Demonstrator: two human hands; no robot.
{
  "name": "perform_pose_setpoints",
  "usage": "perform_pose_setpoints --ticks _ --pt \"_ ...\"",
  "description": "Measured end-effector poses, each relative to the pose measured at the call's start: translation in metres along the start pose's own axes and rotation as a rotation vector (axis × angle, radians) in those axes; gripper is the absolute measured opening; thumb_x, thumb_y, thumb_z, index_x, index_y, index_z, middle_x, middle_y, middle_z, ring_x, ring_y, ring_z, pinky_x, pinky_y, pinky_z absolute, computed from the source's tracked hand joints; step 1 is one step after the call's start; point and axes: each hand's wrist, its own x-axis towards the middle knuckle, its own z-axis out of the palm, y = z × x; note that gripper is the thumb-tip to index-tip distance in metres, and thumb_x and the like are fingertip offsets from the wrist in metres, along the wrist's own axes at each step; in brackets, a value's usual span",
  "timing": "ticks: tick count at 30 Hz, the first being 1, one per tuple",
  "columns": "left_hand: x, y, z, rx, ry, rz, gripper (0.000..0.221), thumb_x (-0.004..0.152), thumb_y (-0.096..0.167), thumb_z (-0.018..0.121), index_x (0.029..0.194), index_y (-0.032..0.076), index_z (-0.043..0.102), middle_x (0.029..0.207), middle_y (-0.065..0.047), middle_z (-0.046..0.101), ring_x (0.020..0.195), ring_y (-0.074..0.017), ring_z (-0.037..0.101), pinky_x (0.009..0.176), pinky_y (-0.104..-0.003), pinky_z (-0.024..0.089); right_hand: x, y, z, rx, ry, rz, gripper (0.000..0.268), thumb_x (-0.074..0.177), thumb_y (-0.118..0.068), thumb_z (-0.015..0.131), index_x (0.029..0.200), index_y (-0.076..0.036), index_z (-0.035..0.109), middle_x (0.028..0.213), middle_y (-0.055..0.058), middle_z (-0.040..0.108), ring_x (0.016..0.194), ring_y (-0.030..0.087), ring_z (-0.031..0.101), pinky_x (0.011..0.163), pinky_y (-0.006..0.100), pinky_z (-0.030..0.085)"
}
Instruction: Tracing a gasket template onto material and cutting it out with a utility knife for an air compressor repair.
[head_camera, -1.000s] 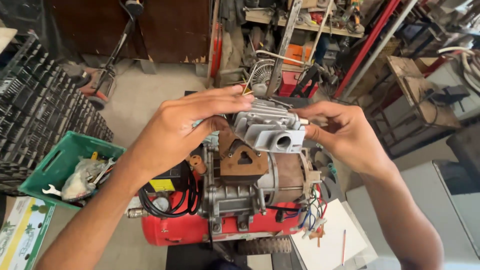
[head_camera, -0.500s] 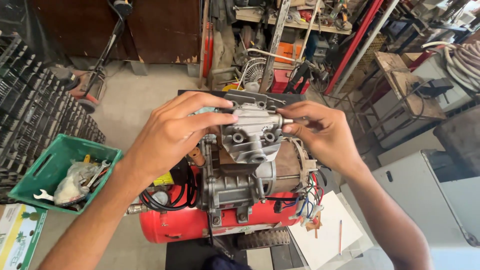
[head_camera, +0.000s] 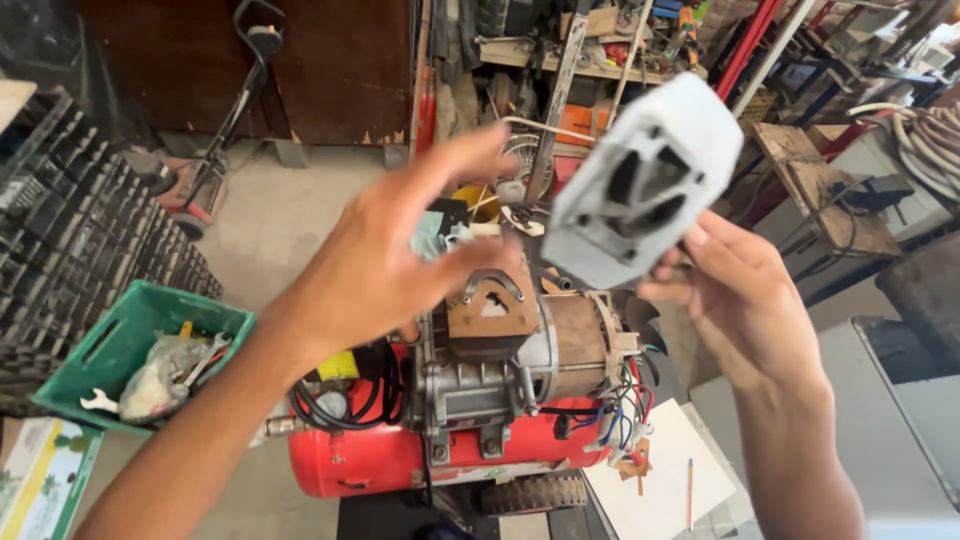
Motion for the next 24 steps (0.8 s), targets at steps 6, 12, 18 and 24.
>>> perform_pose_setpoints --ticks 6,12,18,24 --pt "-0.041 -0.041 0.007 0.277 -0.411 0.106 0.063 0.085 0.055 0.071 0.132 0.014 0.067 0.141 -0.008 0.064 0.129 -0.0307 0.055 0.109 -0.05 0.041 -0.045 0.022 -0.053 -0.02 0.307 0.007 0.021 0.105 -0.016 0.058 0.114 0.003 0.064 0.087 0.006 0.061 0.08 0.012 0.063 0.08 0.032 0.065" --pt "-0.047 -0.047 0.011 0.265 -0.443 0.138 0.043 0.093 0.032 0.069 0.129 0.009 0.071 0.135 -0.006 0.069 0.131 -0.0241 0.06 0.11 -0.043 0.045 -0.078 0.031 -0.056 -0.021 0.366 -0.031 0.028 0.104 -0.013 0.058 0.12 0.008 0.065 0.087 0.008 0.065 0.081 0.012 0.066 0.08 0.035 0.066" --pt "-0.057 -0.056 0.015 0.889 -0.372 0.711 0.039 0.093 0.006 0.064 0.132 -0.001 0.063 0.135 -0.016 0.067 0.123 -0.0246 0.066 0.111 -0.04 0.051 -0.089 0.033 -0.048 -0.024 0.353 0.016 0.031 0.103 -0.011 0.055 0.123 0.011 0.064 0.086 0.01 0.063 0.079 0.014 0.065 0.079 0.036 0.066" --pt "-0.062 -0.057 0.011 0.738 -0.384 0.655 0.066 0.077 -0.019 0.072 0.139 -0.004 0.056 0.137 -0.02 0.066 0.123 -0.0266 0.068 0.108 -0.038 0.055 -0.09 0.032 -0.043 -0.06 0.344 0.067 0.029 0.104 -0.014 0.055 0.114 0.01 0.068 0.086 0.01 0.061 0.081 0.014 0.061 0.077 0.035 0.066"
